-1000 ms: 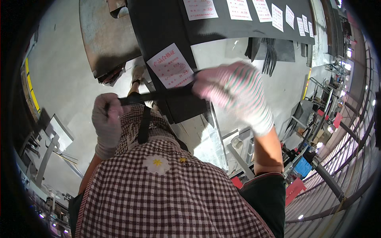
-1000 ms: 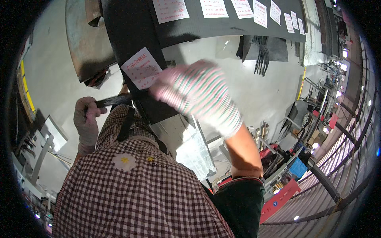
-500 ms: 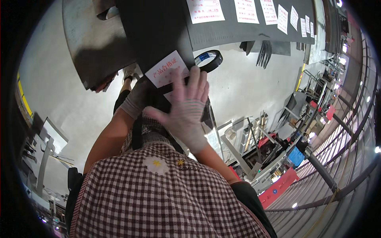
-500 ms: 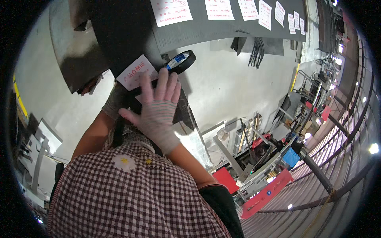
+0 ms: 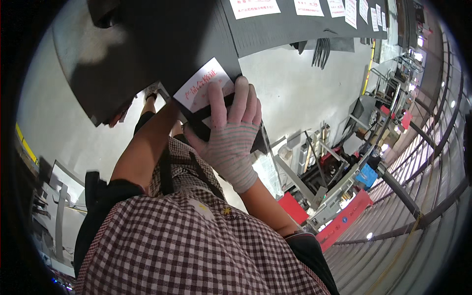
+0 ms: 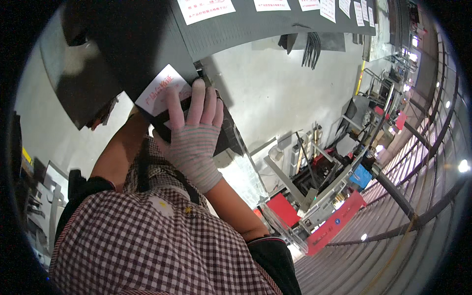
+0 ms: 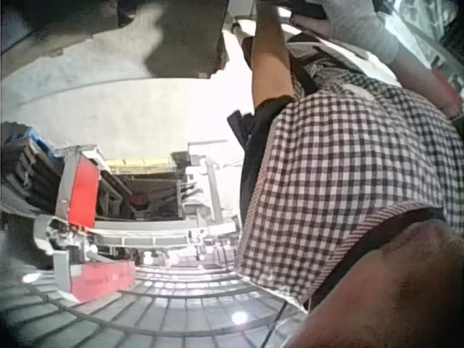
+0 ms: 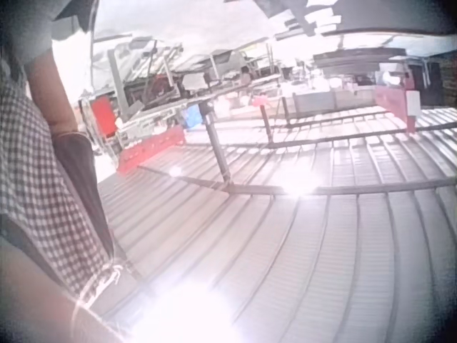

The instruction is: Applying product certification labels and tape to long plastic automotive components.

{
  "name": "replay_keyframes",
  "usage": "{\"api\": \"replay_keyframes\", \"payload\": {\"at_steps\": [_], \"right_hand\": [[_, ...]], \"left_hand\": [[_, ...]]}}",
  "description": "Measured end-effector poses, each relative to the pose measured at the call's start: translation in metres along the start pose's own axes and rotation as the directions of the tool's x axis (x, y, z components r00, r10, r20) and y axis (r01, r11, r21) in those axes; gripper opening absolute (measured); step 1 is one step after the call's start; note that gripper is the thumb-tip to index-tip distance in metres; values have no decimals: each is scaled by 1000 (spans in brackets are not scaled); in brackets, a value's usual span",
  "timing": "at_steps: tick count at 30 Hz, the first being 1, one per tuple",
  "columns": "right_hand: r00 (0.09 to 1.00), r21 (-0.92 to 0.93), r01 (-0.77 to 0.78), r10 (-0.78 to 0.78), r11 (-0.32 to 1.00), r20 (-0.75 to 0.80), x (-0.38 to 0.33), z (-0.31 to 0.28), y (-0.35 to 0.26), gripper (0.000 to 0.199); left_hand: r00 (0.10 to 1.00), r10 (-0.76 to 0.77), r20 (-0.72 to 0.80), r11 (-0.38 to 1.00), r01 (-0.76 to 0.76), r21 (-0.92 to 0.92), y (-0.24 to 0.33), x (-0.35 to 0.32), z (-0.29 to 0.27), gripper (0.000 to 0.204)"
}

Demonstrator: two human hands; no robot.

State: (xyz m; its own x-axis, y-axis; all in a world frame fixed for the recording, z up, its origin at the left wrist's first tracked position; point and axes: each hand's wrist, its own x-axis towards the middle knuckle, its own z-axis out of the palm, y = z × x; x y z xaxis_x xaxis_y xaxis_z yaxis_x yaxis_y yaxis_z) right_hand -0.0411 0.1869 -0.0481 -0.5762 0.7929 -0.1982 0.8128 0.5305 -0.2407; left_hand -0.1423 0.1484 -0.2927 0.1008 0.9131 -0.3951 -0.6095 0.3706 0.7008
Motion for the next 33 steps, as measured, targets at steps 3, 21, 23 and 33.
{"api": "replay_keyframes", "payload": {"at_steps": [3,21,23,33], "right_hand": [[999,-30,-35,35,999,12,0,-5,5,104],[737,494,548,-669,675,97,21,-94,42,27],[801,337,524,-587,782,116,27,-108,62,25],[909,-184,307,-231,934,347,78,44,137,20]], "left_hand": [[965,-86,-248,972,136,193,6,-68,-27,37],[696,624,355,-16,-443,897,154,-92,96,41],[682,647,341,8,-453,891,155,-92,94,47],[631,665,400,-99,-456,885,150,-81,96,27]]}}
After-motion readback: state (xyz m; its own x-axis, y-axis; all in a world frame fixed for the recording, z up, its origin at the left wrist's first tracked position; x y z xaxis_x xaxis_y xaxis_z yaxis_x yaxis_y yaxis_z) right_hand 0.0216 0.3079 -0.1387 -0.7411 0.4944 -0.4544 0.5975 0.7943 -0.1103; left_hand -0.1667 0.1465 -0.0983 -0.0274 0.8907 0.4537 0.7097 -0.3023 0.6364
